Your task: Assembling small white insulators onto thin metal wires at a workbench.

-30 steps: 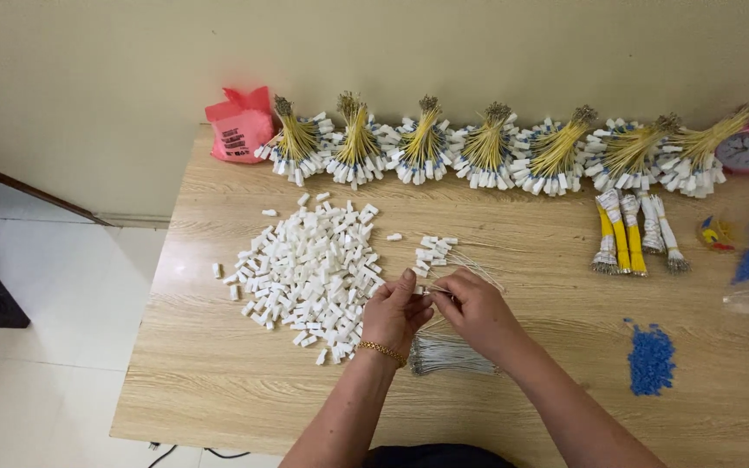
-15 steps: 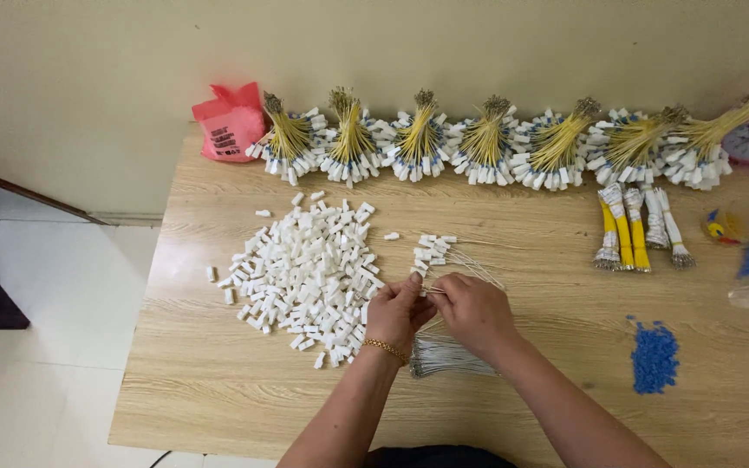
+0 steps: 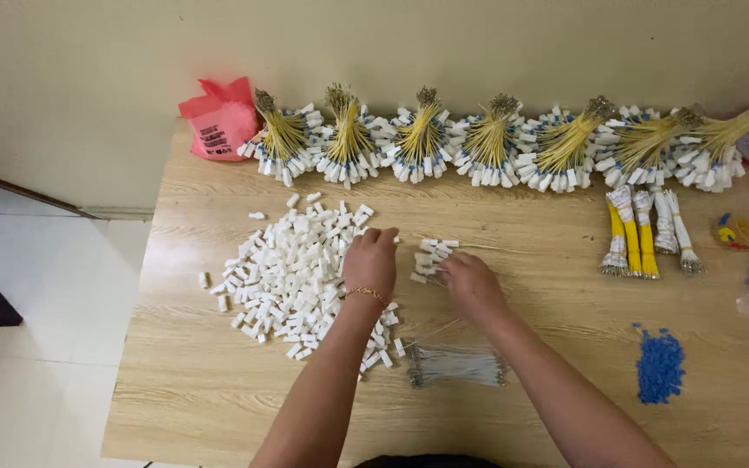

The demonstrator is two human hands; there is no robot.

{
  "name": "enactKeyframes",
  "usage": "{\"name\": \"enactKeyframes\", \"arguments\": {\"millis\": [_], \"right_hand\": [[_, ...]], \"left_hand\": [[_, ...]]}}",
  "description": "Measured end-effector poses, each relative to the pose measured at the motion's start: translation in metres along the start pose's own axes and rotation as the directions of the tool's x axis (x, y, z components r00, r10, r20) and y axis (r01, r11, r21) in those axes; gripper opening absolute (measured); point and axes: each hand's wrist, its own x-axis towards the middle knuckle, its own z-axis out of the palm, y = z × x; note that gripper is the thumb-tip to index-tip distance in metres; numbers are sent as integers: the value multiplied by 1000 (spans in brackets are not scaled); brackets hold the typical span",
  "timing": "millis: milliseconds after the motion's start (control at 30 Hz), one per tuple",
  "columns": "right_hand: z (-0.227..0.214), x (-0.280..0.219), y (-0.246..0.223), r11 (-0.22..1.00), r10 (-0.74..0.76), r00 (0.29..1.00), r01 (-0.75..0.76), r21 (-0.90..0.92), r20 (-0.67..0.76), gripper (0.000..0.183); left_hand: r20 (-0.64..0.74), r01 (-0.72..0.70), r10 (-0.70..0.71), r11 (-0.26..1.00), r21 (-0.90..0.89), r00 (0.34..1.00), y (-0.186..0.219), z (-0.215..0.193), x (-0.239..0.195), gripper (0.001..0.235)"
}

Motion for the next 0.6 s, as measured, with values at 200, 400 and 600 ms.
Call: {"name": "enactKeyframes", "arguments": {"millis": [200,400,600], "right_hand": [[-12,1,4,976,-185,978,170,-139,-102,17],[-19,-20,-40,957,-172,975,200,-211,144,16],[7,-19,-5,973,-157,979,176,-146,132,27]], "left_hand": [[172,-114,76,968,223,982,-3,3,9,23],[40,-169,165,950,262,986,-17,24,4,11],[-186,-184,214,969,166,959,-16,18,-5,24]]}}
